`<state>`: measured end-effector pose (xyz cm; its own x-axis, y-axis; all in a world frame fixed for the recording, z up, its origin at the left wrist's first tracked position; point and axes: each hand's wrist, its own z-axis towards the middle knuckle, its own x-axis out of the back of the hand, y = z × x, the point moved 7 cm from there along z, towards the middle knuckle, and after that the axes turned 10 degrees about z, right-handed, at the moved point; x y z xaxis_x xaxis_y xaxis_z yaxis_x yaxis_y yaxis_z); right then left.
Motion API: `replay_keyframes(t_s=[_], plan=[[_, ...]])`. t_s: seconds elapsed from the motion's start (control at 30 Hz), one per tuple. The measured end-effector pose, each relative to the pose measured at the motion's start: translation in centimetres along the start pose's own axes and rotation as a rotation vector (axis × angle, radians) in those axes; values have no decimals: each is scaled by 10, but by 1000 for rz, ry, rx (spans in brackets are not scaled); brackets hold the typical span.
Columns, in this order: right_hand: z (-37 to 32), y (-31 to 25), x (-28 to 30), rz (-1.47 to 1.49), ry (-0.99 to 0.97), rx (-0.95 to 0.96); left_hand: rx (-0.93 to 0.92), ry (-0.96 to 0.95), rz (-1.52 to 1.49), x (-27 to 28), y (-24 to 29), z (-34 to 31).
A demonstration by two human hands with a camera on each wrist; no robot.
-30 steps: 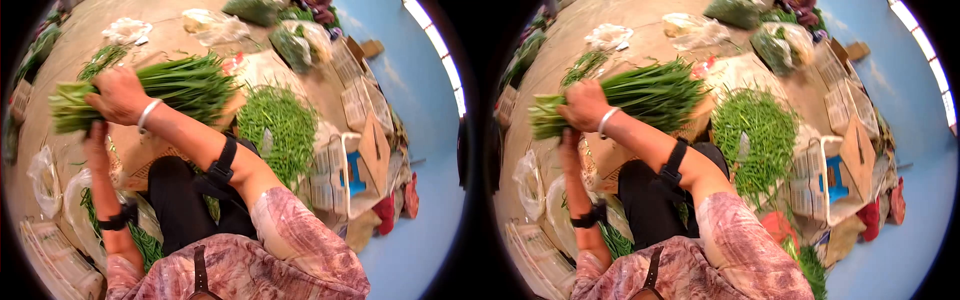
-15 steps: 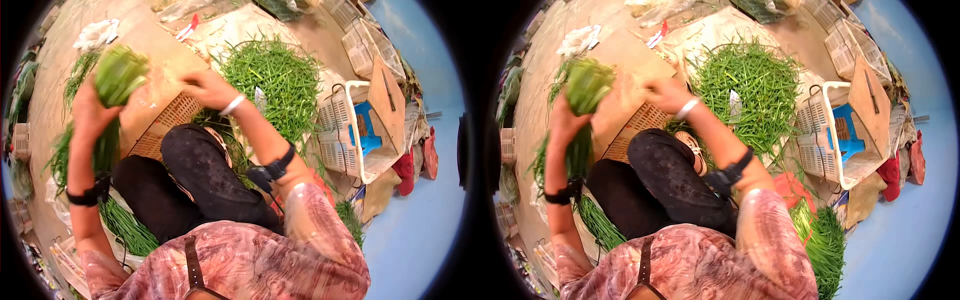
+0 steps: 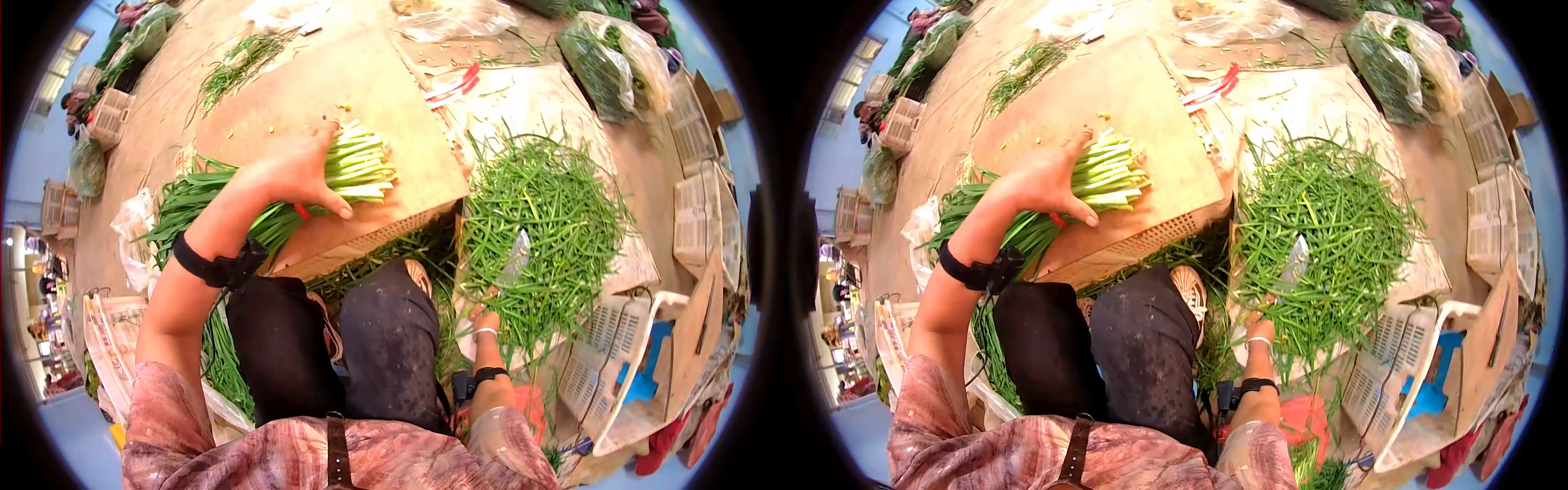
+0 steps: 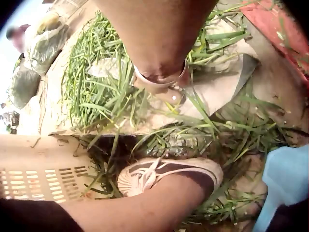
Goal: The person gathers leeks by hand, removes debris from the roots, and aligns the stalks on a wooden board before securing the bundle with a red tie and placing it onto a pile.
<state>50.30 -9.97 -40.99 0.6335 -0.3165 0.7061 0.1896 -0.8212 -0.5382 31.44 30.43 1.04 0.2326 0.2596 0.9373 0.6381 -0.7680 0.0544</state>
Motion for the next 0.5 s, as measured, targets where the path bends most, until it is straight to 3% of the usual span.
replay_keyframes(t_s=[0.07,0.13,0.23,0.33,0.4,0.47,0.5], plan=[[6,5,-8,9,150,-257,23,-54,228,-1,15,2],[10,5,-14,35,100,-311,35,-60,219,-12,14,6],[15,16,-17,20,144,-548,59,4,403,-11,21,5],[24,30,-22,69,140,-598,87,-42,468,-19,25,10],[12,3,-1,49,133,-562,87,-72,459,-16,25,12],[10,-4,15,3,96,-494,97,-261,348,-18,23,14],[10,0,22,-4,107,-489,95,-252,338,-17,24,10]])
